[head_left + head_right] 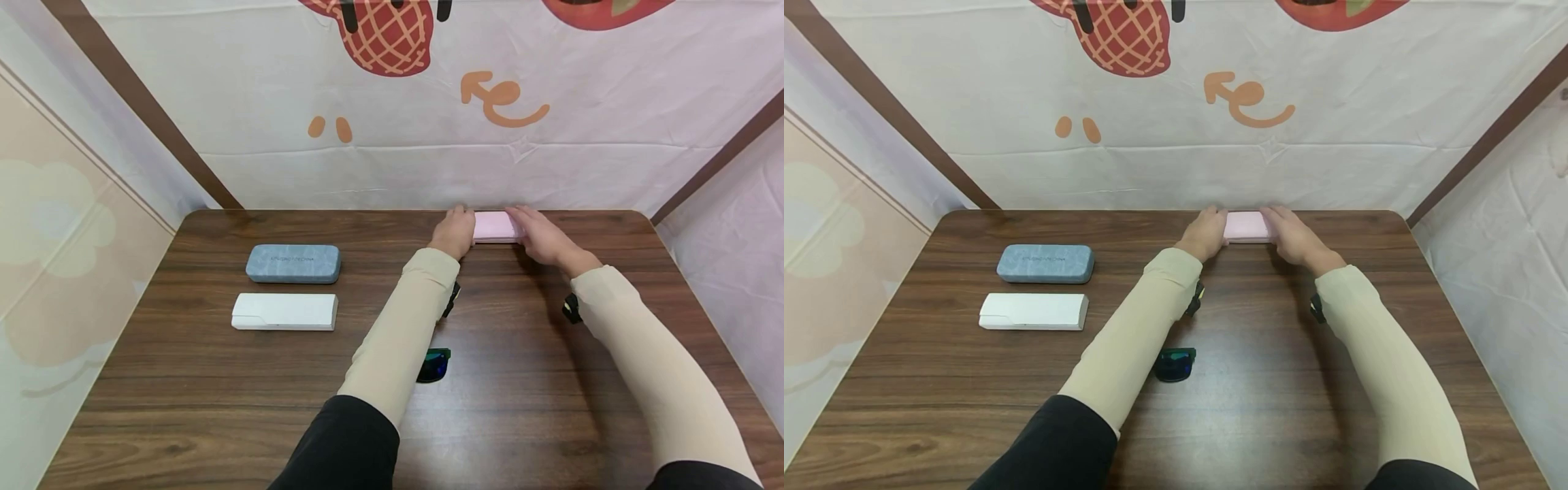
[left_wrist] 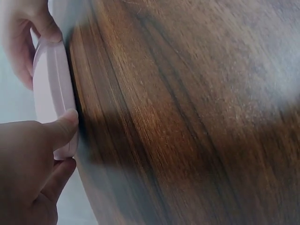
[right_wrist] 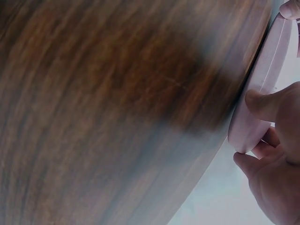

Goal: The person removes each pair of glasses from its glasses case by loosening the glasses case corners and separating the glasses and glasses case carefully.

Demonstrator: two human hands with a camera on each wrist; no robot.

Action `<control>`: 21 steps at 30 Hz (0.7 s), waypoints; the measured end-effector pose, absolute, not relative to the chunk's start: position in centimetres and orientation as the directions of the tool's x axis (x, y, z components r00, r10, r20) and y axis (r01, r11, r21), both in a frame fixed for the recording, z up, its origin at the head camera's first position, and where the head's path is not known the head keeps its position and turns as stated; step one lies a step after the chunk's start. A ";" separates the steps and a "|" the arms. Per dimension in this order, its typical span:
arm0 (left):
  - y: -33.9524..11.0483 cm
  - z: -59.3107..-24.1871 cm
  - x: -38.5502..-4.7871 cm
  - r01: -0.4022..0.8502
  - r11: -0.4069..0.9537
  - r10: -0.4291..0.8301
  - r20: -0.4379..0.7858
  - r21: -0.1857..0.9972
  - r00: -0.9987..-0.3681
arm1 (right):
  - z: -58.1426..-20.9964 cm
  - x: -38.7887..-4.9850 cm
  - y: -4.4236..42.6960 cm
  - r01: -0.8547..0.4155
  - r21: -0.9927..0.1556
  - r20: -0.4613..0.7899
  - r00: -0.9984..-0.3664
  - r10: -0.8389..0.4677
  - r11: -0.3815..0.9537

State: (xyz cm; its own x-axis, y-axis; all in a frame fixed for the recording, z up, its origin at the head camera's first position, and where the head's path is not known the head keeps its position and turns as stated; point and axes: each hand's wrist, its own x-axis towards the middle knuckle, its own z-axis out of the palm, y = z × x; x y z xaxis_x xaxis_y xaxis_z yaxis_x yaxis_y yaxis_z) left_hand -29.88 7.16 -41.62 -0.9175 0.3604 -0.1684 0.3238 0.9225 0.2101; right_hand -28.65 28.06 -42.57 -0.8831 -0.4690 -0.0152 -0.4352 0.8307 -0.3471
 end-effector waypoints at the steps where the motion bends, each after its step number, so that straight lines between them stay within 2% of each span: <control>1: 7.2 -41.6 -29.9 0.325 0.922 0.361 -0.167 0.211 -0.917 | -42.6 -28.6 28.1 -0.435 -0.347 -0.014 -0.883 -0.468 0.831; 21: 7.0 -41.8 -30.0 0.337 0.913 0.377 -0.161 0.230 -0.912 | -42.4 -28.3 27.7 -0.400 -0.345 -0.037 -0.898 -0.438 0.849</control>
State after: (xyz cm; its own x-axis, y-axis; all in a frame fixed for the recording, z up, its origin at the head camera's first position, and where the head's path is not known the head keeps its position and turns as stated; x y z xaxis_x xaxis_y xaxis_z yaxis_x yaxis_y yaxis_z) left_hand -29.98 7.01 -41.81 -0.9122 0.3769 -0.1606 0.3367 0.9130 0.2302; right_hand -28.32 27.75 -42.39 -0.8981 -0.4383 -0.0371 -0.4001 0.8491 -0.3448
